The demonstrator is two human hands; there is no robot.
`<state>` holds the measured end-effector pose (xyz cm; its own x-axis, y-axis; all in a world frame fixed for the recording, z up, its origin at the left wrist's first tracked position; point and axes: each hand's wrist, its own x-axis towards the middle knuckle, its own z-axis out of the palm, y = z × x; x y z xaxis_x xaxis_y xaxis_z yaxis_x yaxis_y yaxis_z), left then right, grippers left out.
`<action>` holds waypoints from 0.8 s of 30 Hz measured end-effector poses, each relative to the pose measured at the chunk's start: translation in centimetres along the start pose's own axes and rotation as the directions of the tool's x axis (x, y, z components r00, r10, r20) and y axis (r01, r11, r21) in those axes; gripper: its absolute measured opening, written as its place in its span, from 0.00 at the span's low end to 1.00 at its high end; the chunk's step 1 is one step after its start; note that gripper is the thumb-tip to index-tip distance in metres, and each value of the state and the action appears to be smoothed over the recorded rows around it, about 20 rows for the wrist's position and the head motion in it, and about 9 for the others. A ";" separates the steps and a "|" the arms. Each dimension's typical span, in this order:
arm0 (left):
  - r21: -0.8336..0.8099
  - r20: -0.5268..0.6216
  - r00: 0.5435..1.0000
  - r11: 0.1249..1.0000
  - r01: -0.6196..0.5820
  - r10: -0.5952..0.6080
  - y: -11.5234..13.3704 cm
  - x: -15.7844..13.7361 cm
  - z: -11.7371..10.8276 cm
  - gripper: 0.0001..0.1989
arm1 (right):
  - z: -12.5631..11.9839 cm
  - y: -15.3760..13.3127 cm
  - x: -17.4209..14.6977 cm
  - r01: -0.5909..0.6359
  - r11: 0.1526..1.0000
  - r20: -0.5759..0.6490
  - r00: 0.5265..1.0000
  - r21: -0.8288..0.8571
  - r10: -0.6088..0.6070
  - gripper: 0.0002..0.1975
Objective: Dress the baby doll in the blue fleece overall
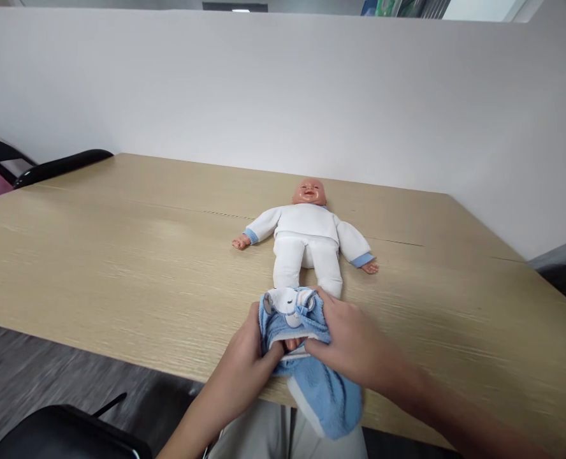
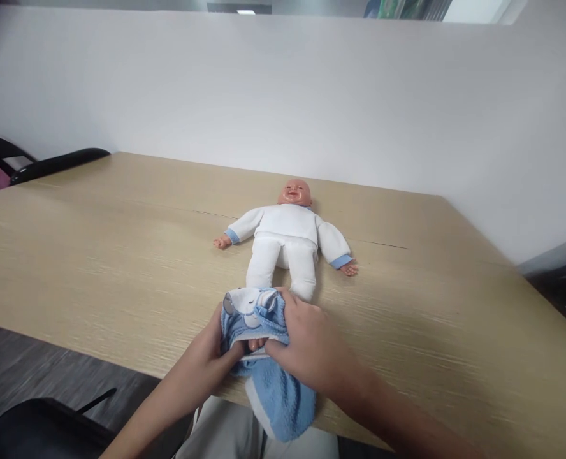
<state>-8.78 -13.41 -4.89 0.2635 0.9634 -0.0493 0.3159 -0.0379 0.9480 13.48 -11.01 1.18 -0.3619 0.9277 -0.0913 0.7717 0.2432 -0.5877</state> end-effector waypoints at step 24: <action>-0.032 0.115 0.990 0.996 -0.082 0.086 2.2 4.7 -6.2 0.15 | -2.6 6.9 3.4 0.268 0.878 -0.136 0.963 0.396 -0.232 0.17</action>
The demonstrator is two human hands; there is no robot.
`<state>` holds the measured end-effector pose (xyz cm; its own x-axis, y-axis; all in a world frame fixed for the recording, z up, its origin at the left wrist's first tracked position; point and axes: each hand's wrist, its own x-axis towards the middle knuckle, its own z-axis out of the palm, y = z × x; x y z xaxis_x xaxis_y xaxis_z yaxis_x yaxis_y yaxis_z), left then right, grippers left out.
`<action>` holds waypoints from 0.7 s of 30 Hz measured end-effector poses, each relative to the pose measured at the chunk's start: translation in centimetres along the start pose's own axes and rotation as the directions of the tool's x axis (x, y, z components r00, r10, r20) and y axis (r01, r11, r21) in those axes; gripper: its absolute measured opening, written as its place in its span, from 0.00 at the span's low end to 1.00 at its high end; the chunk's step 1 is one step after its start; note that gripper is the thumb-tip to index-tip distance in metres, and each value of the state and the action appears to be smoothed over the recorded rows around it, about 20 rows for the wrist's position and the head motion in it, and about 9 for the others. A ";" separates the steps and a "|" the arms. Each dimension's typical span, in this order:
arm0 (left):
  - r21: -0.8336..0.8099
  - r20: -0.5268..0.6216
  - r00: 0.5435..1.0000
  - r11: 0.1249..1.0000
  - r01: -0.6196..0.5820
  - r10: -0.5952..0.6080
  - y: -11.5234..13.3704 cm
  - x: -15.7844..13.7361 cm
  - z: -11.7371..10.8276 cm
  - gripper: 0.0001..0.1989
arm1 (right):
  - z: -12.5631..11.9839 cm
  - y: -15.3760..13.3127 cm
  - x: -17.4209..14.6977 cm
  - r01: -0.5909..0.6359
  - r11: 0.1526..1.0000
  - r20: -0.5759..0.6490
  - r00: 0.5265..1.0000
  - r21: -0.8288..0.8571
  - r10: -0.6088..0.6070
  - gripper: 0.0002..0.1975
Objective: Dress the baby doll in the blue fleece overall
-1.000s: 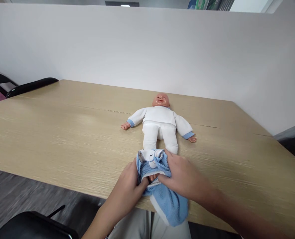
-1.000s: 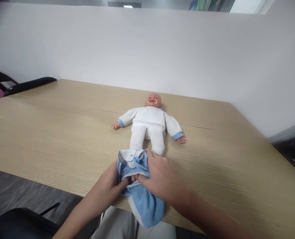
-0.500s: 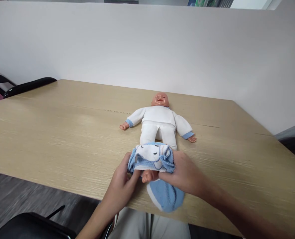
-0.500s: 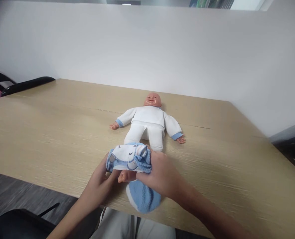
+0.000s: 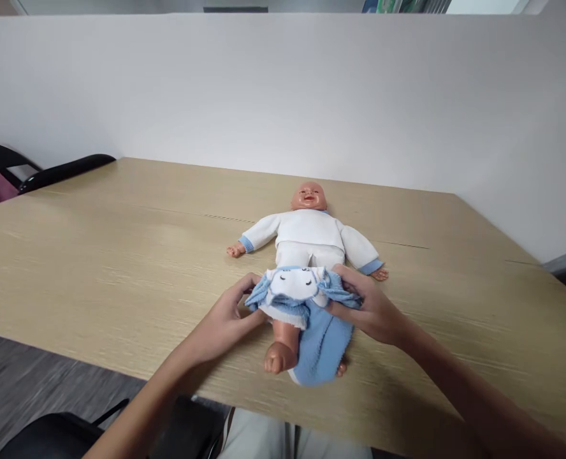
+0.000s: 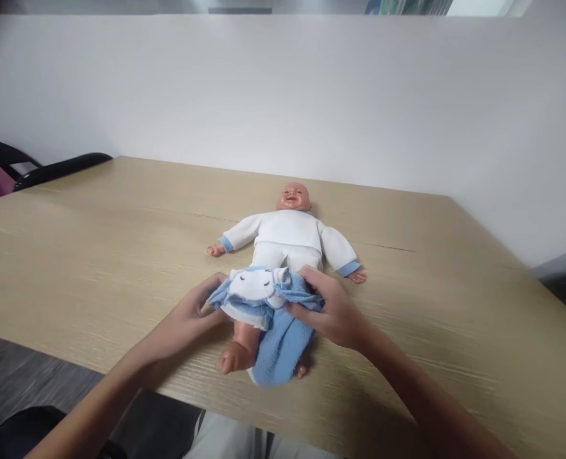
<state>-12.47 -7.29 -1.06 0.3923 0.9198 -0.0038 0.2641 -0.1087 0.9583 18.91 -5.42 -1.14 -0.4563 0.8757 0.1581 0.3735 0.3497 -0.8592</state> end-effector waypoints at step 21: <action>0.224 0.652 0.751 0.920 -0.321 0.104 6.7 12.4 2.5 0.20 | 1.1 4.2 -1.3 -0.203 0.731 -0.120 0.924 0.651 0.363 0.22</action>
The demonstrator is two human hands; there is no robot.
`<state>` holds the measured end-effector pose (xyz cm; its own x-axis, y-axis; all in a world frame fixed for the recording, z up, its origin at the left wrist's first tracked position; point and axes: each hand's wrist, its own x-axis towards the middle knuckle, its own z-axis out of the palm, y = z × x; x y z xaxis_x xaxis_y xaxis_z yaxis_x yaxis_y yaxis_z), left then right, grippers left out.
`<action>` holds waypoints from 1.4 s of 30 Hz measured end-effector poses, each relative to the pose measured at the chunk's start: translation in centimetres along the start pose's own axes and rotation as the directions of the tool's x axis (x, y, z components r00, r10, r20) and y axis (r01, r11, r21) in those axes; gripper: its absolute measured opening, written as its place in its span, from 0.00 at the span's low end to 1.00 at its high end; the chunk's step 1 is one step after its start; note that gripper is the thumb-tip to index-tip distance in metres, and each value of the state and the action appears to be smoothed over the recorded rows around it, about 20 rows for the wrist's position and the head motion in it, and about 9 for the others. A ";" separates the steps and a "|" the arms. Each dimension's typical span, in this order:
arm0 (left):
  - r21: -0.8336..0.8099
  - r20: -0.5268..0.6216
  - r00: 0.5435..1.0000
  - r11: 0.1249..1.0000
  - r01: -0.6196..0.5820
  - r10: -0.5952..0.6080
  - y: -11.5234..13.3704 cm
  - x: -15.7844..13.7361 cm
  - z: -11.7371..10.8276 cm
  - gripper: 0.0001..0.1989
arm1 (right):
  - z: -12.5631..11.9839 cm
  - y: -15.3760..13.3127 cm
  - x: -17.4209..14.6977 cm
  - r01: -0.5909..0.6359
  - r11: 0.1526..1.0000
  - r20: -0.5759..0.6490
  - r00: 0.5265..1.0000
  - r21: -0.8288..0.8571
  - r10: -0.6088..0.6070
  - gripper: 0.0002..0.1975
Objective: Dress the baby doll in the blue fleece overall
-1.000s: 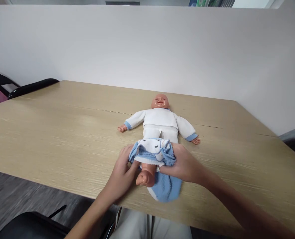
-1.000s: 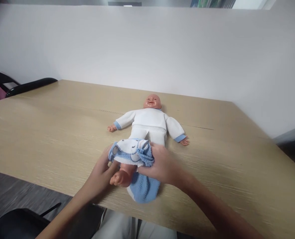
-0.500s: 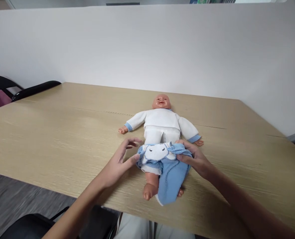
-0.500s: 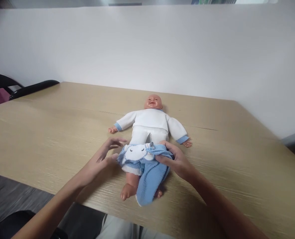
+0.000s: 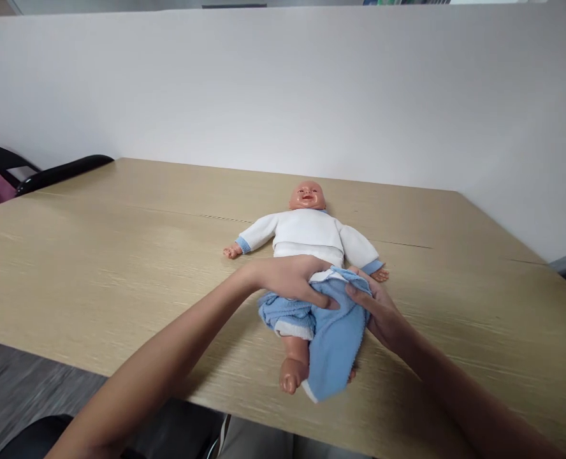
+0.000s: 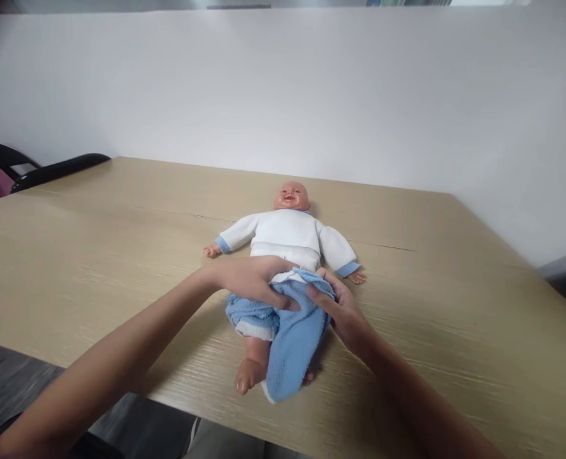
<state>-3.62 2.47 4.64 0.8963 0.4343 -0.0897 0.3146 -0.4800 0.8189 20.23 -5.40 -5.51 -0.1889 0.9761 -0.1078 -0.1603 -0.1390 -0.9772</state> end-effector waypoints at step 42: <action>-0.332 0.351 0.889 0.927 -0.175 0.294 -4.5 2.7 -0.6 0.20 | -1.6 -3.9 -2.5 -0.101 0.939 0.210 0.962 -0.330 0.177 0.23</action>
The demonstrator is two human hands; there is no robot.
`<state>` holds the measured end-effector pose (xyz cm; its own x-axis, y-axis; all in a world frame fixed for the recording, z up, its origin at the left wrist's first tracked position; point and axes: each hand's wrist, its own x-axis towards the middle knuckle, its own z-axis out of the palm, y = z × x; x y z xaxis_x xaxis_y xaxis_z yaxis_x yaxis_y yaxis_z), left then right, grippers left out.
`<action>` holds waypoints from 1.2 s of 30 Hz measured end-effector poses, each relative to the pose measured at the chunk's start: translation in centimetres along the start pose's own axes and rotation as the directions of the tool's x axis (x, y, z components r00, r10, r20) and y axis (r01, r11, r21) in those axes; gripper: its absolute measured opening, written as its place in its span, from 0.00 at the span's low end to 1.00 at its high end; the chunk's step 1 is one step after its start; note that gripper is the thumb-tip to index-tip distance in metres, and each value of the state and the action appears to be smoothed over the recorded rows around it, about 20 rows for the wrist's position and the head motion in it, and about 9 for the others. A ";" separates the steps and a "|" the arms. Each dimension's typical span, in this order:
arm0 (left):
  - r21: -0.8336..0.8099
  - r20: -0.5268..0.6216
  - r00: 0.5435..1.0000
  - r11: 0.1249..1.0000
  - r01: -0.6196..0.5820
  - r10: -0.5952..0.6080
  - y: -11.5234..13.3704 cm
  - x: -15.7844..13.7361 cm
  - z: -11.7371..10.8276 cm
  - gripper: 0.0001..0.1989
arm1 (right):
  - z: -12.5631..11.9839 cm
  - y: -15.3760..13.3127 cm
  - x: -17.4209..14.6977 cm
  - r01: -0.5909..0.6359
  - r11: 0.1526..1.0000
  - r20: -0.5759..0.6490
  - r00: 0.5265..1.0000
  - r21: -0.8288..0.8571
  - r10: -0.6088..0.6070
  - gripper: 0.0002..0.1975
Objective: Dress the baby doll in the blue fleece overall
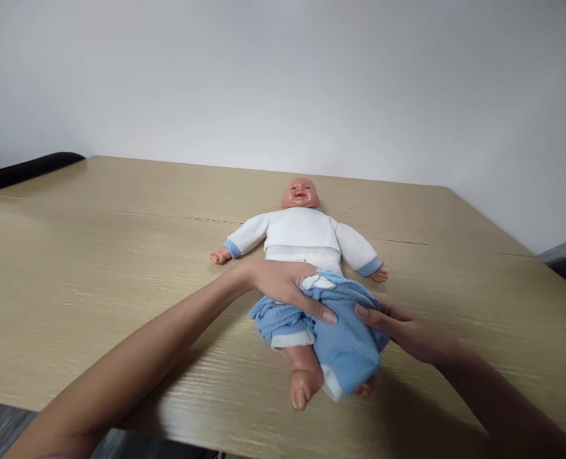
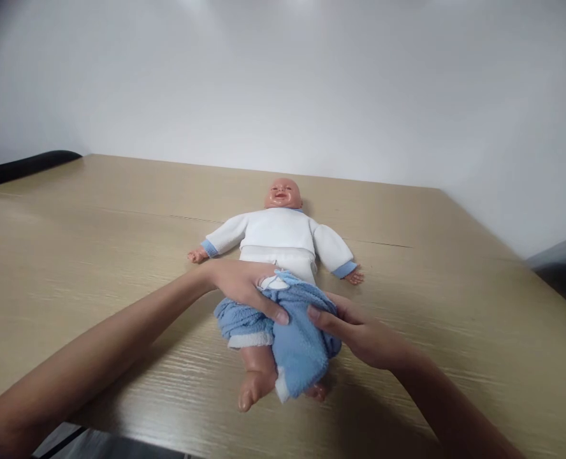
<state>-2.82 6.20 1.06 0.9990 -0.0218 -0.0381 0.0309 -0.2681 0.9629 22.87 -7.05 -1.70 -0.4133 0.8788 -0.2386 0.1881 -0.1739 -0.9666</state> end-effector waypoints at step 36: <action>-0.268 0.114 0.990 0.958 0.106 -0.078 0.6 -0.4 1.4 0.29 | 0.4 0.4 -0.2 0.012 0.938 0.416 0.894 0.347 -0.165 0.23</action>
<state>-3.22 4.69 1.28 0.9835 -0.1100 -0.1434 0.1442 -0.0013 0.9896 22.69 -7.43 -2.09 -0.7711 0.6300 -0.0925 -0.1377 -0.3068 -0.9418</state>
